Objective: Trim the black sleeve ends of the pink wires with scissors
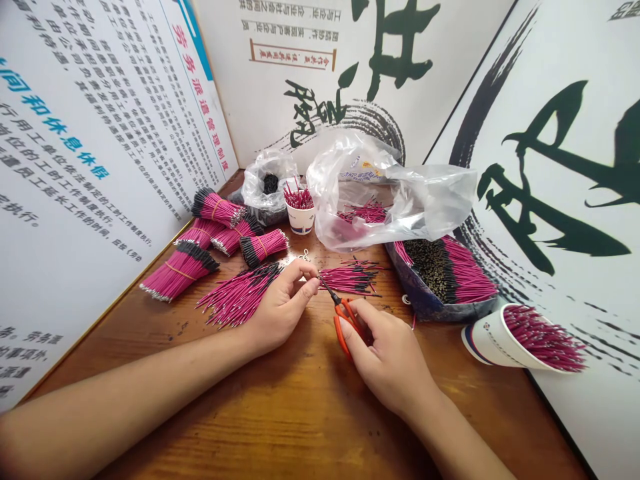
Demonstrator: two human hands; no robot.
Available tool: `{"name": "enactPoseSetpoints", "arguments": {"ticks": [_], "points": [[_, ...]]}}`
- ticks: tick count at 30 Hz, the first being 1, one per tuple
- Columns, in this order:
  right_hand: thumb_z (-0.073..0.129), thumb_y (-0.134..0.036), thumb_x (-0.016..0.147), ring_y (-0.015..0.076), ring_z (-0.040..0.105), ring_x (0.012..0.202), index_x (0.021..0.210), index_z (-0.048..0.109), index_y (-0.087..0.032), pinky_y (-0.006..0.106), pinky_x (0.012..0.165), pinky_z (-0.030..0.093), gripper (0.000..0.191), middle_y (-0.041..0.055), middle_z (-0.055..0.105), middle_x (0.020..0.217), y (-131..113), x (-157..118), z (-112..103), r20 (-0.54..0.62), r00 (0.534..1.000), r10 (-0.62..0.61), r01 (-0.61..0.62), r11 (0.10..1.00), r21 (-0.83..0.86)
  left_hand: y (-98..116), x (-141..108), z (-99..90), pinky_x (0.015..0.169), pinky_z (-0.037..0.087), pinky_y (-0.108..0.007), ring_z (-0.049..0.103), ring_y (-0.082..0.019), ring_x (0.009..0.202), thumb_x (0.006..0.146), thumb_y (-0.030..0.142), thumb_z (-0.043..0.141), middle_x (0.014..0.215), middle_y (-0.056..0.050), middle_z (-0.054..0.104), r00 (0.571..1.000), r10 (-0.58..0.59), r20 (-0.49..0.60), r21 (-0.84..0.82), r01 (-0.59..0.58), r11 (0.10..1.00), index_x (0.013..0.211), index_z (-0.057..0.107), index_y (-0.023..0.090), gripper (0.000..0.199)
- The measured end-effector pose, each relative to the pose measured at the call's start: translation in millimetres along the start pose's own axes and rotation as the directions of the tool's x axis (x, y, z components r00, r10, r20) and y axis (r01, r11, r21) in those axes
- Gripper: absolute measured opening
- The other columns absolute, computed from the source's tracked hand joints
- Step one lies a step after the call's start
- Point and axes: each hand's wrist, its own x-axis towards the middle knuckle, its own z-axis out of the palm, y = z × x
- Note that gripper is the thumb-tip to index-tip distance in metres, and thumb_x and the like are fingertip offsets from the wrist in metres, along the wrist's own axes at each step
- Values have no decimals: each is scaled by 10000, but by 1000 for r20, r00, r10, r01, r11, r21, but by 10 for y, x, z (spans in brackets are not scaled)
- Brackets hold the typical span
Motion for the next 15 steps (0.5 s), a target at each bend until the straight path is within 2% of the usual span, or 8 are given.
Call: {"name": "enactPoseSetpoints", "arguments": {"ticks": [15], "points": [[410,-389,989,138,497,631,791,509,-212,253,601,352,283,-20,549,698,9,-9,-20,47,999,10,-12,999,45,-21,15,-5,749,398,-227,476,-113,791,947,210,494,833,20,495,1000,22,-17,-2,-22,1000,897,506,186,57]]}}
